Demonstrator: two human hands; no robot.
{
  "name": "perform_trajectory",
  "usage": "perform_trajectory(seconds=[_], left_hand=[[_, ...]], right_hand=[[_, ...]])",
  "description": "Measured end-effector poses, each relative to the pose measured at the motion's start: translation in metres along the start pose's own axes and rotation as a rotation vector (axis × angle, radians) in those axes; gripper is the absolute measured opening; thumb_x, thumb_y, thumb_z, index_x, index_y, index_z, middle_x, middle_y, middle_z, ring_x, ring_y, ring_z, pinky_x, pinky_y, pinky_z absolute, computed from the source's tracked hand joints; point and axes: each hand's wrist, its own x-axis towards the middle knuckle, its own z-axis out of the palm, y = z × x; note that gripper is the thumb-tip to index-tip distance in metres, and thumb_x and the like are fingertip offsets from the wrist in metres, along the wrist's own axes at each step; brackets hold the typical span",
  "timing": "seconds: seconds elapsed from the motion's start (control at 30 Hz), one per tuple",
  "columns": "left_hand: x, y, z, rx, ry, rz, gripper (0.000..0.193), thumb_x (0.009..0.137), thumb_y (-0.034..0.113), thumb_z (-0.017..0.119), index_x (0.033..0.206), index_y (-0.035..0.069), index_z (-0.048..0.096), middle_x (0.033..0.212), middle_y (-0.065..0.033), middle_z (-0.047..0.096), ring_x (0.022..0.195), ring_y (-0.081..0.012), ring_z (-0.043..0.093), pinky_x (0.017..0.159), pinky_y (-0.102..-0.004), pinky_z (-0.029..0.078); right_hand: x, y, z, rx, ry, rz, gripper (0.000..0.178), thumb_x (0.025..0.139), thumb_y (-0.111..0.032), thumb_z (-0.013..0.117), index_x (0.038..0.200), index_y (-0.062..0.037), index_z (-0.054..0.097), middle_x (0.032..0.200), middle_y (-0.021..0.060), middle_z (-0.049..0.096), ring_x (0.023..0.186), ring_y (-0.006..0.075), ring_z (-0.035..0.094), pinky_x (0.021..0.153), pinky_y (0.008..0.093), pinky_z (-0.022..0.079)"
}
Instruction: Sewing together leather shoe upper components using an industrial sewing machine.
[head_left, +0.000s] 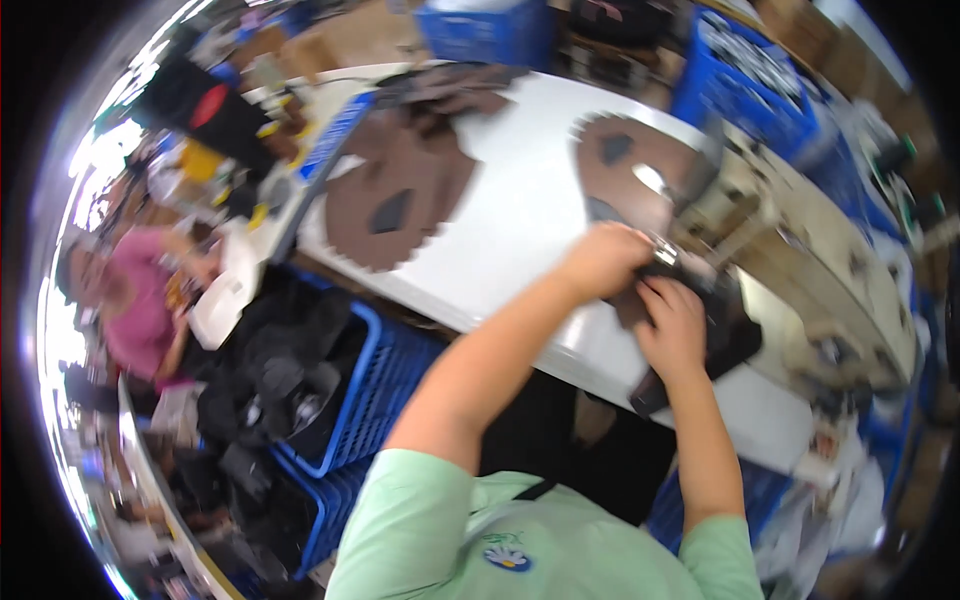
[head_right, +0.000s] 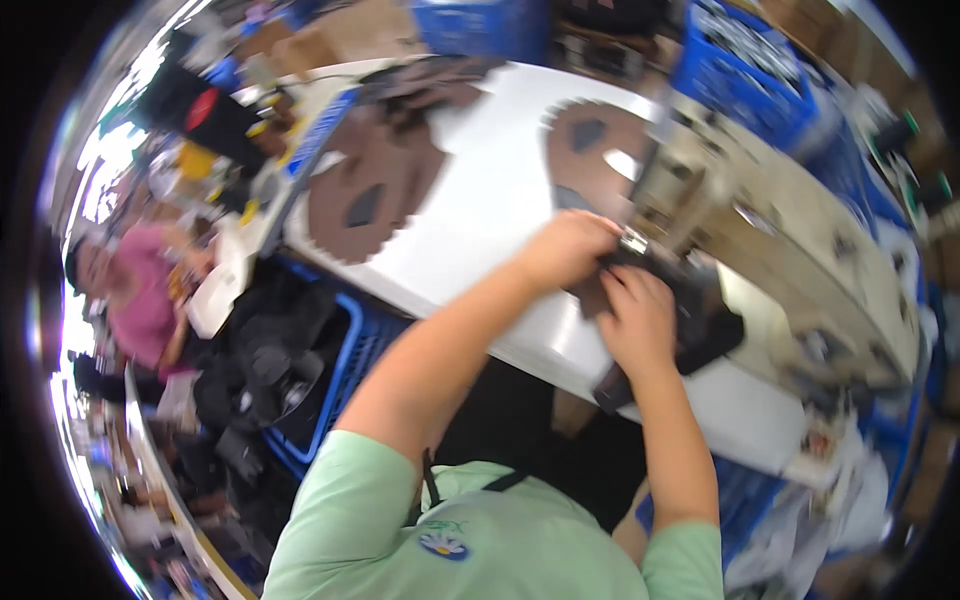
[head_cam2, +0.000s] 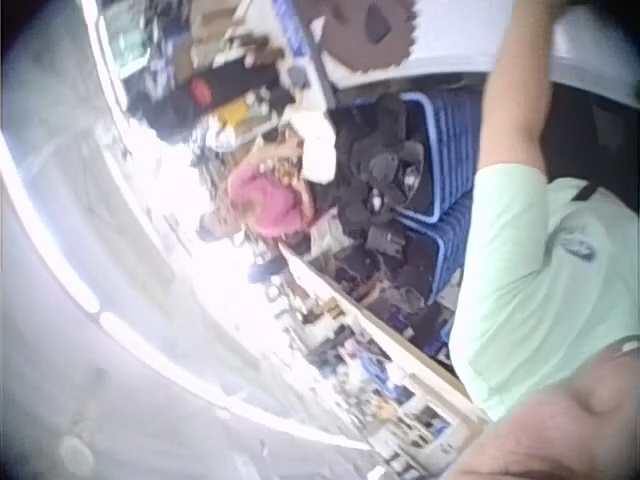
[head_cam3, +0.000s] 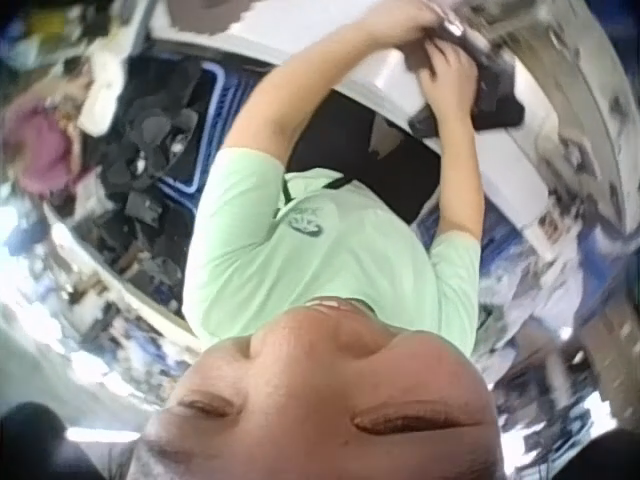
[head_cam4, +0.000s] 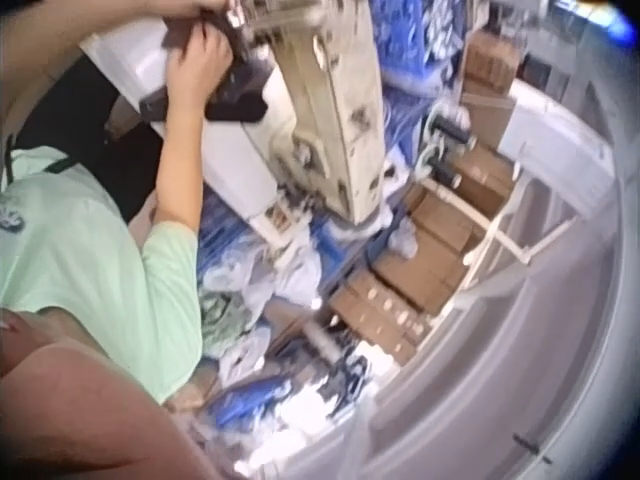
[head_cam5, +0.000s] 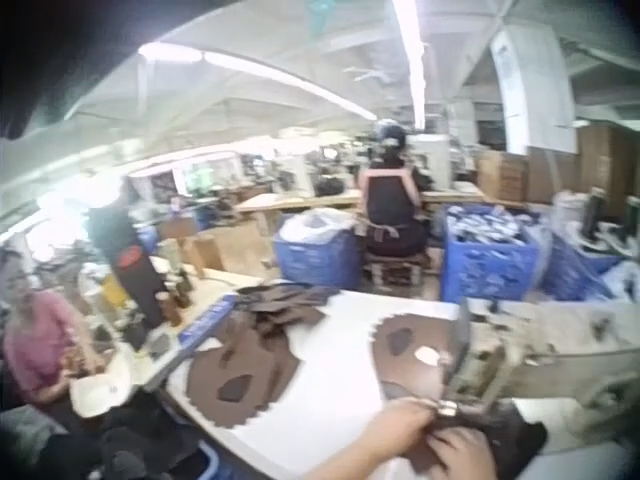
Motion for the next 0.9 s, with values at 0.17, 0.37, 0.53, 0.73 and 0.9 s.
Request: perform_trajectory(seconds=[0.17,0.37,0.53,0.73,0.9], left_hand=[[0.000,-0.006,0.002,-0.048,0.112,0.134,0.022,0.068,0.000,0.061,0.088,0.004,0.067,0.106,-0.0112,0.070,0.108,-0.0284,0.064,0.096,-0.0410,0.049],[0.000,-0.006,-0.001,-0.044,0.079,0.147,0.022,0.068,-0.002,0.062,0.089,0.004,0.068,0.109,-0.0089,0.070,0.112,-0.0260,0.063,0.097,-0.0402,0.048],[-0.002,-0.008,0.000,-0.036,0.072,0.158,0.023,0.068,-0.003,0.063,0.090,0.003,0.070,0.111,-0.0091,0.070,0.113,-0.0259,0.063,0.097,-0.0401,0.049],[-0.002,-0.011,-0.001,-0.073,0.029,0.149,0.030,0.066,-0.007,0.061,0.095,0.001,0.069,0.117,-0.0128,0.068,0.118,-0.0304,0.060,0.101,-0.0413,0.047],[-0.003,-0.010,-0.002,-0.073,0.037,0.152,0.028,0.067,-0.006,0.062,0.093,0.001,0.069,0.116,-0.0131,0.068,0.116,-0.0303,0.061,0.101,-0.0415,0.047]], right_hand=[[-0.001,-0.005,0.001,-0.050,-0.026,0.023,0.039,0.068,-0.013,0.069,0.106,-0.0056,0.068,0.114,0.0111,0.064,0.111,0.0305,0.058,0.097,0.0431,0.045],[0.005,-0.016,0.010,-0.132,0.002,0.076,0.036,0.067,-0.005,0.065,0.103,-0.0045,0.069,0.106,0.0130,0.063,0.106,0.0310,0.059,0.094,0.0433,0.046],[0.001,-0.009,0.015,-0.189,0.083,0.007,0.036,0.067,-0.007,0.064,0.101,-0.0038,0.070,0.107,0.0151,0.066,0.106,0.0314,0.062,0.096,0.0426,0.047],[-0.003,0.002,0.011,-0.105,0.088,-0.093,0.025,0.074,-0.013,0.062,0.094,-0.0014,0.071,0.102,0.0165,0.070,0.101,0.0287,0.066,0.097,0.0407,0.049],[-0.003,0.005,0.008,-0.047,0.123,-0.117,0.025,0.070,-0.011,0.062,0.092,-0.0015,0.071,0.100,0.0137,0.071,0.099,0.0255,0.067,0.096,0.0402,0.050]])
